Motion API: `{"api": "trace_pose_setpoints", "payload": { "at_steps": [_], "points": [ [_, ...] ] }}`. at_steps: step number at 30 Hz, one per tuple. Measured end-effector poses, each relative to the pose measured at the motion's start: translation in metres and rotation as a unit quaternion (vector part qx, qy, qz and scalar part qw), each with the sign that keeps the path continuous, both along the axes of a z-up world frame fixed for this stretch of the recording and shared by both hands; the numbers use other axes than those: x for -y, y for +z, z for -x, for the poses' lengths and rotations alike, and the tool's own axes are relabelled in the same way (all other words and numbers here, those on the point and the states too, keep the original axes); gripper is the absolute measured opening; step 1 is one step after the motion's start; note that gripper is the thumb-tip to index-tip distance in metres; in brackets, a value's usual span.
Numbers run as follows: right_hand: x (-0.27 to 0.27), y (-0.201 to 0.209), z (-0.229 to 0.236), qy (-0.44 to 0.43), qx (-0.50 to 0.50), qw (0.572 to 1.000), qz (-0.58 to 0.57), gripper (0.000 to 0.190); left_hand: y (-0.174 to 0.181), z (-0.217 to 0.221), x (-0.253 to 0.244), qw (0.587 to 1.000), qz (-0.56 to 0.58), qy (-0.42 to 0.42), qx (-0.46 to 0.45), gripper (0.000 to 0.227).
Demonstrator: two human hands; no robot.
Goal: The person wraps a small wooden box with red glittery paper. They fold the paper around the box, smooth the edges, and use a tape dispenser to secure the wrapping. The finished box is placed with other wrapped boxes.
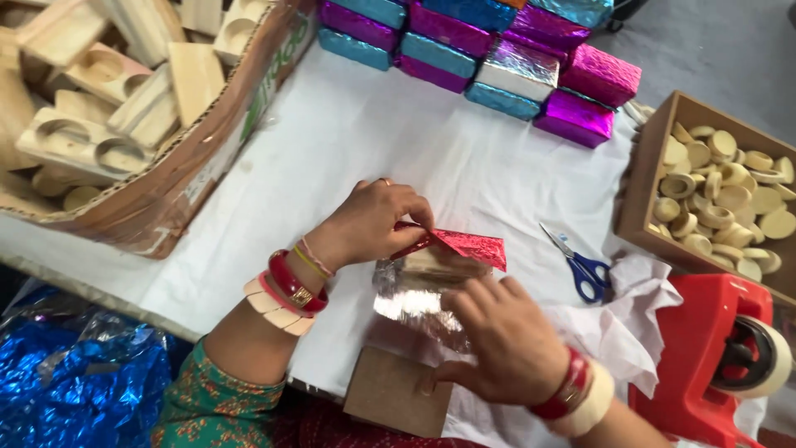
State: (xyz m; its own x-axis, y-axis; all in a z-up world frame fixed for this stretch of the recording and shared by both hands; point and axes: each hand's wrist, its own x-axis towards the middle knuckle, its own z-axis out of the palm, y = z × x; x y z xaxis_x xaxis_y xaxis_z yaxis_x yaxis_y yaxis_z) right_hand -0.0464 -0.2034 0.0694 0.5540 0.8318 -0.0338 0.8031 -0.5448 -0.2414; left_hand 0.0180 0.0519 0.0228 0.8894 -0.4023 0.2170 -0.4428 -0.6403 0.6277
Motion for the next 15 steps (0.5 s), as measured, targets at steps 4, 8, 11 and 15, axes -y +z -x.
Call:
{"api": "trace_pose_setpoints", "payload": {
  "at_steps": [4,8,11,15],
  "points": [
    [-0.018,-0.007,0.019,0.007,0.066,0.998,-0.021,0.068,-0.005,-0.005,-0.003,0.999,0.041,-0.005,-0.007,0.012],
    [-0.019,-0.003,0.012,-0.024,0.09,0.996,-0.012,0.03,-0.016,-0.012,-0.001,0.976,0.161,0.042,-0.142,0.026],
    [-0.014,-0.007,0.007,-0.012,0.058,0.998,-0.016,0.026,-0.009,-0.013,-0.002,0.986,0.153,-0.005,-0.06,0.048],
    [-0.012,0.013,-0.001,0.024,-0.038,0.991,-0.129,0.032,0.005,-0.003,0.004,0.991,-0.001,-0.135,-0.017,0.072]
  ]
}}
